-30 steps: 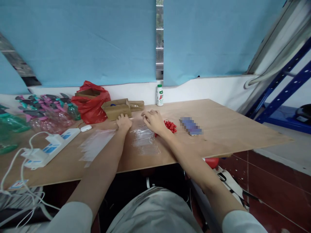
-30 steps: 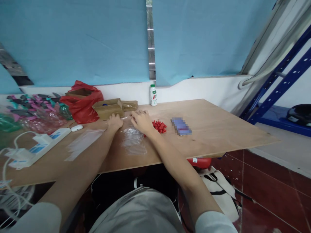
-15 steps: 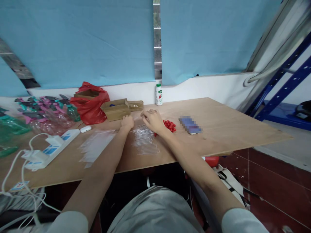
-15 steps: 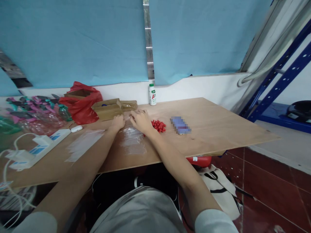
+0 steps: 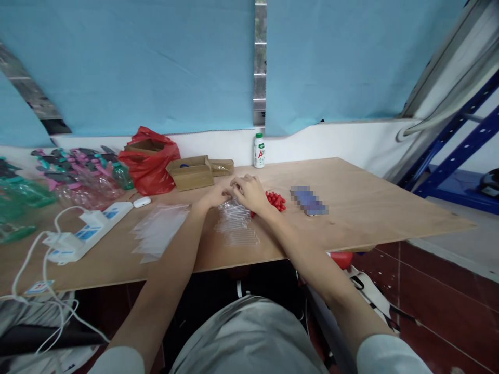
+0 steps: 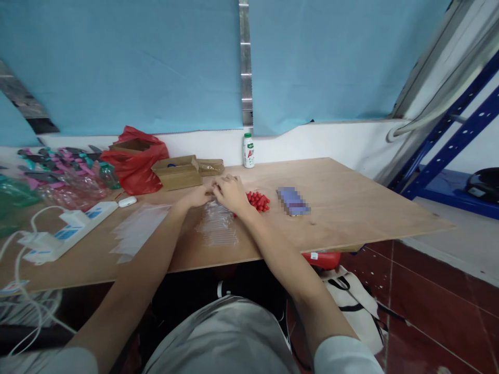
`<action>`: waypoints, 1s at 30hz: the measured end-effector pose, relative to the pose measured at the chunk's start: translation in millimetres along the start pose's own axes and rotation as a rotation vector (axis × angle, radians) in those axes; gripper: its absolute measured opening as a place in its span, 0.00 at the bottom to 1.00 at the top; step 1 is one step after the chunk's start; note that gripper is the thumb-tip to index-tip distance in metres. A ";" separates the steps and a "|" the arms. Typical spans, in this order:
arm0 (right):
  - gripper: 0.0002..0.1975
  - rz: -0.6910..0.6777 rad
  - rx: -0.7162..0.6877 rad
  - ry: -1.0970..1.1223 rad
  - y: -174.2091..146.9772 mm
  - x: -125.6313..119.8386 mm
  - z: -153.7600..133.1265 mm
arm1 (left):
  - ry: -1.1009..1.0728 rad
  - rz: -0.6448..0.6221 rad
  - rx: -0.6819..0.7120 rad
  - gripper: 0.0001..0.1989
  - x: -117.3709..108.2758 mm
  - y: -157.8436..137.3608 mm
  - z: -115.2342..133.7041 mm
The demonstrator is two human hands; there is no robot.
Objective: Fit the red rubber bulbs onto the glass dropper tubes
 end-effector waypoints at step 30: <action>0.13 -0.020 0.051 0.015 -0.6 -4.2 4.6 | 0.010 0.124 -0.009 0.23 -17.1 -19.0 -10.6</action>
Point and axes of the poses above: each hand's wrist, its own y-axis towards the middle knuckle, its own x-axis out of the palm, z = x × y, the point moved 9 cm from there along y, towards the middle knuckle, and after that the axes turned 12 degrees about -y, right-handed, at the moved point
